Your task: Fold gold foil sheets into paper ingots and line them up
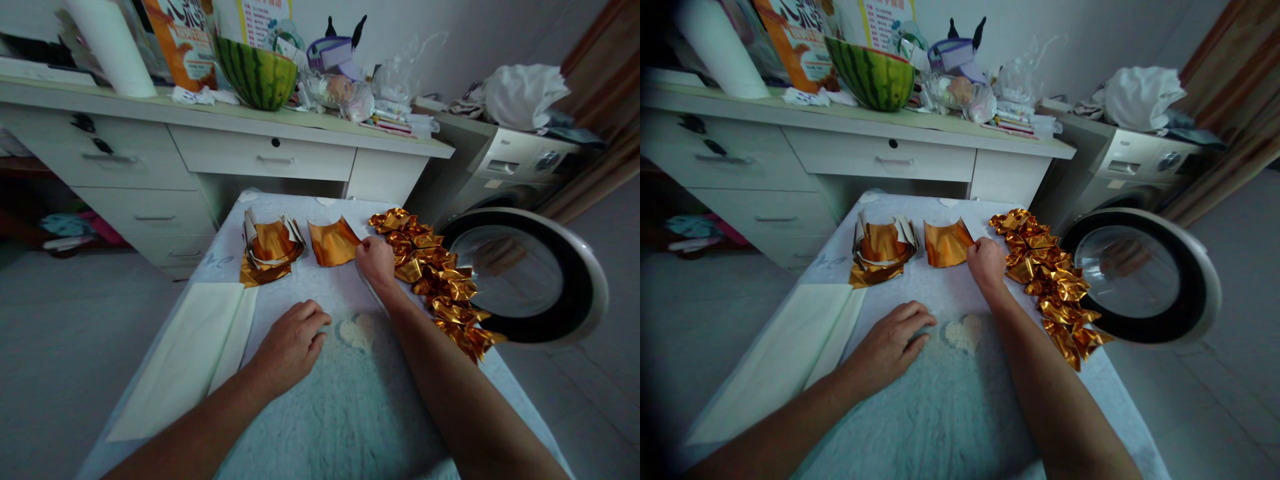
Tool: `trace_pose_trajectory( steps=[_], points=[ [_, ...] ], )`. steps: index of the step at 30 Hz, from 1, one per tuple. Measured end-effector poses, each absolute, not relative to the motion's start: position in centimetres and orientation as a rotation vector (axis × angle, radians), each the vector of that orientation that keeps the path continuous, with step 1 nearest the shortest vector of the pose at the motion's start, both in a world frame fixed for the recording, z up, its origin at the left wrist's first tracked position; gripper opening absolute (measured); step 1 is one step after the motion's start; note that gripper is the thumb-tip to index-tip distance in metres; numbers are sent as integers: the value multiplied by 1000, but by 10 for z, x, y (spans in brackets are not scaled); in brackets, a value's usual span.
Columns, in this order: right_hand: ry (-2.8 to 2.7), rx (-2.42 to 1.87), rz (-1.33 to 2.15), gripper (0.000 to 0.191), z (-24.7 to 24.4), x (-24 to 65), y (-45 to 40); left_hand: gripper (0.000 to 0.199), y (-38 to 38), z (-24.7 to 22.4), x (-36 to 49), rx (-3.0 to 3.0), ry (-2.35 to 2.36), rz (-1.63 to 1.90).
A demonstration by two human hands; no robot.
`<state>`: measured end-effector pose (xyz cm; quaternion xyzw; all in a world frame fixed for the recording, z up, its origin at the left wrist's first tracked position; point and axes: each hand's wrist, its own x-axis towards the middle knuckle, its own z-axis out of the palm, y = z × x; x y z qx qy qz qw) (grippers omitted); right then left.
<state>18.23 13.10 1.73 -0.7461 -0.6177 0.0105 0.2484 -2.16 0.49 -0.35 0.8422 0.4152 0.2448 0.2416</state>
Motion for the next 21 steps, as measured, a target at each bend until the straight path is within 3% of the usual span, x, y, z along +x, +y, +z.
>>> trace_pose_trajectory(
  steps=[7,12,17,21],
  points=[
    [-1672,-1898,122,26,36,199,99,16,7,2,-26,2108,1190,762],
    [-1494,-1638,456,21,37,212,69,16,10,5,-27,1867,1343,924],
    [-1313,-1390,761,20,26,213,56,49,14,-3,-26,1547,1421,1102],
    [-1253,-1275,886,19,17,213,55,61,17,-6,-29,1422,1423,1147]
  ],
)
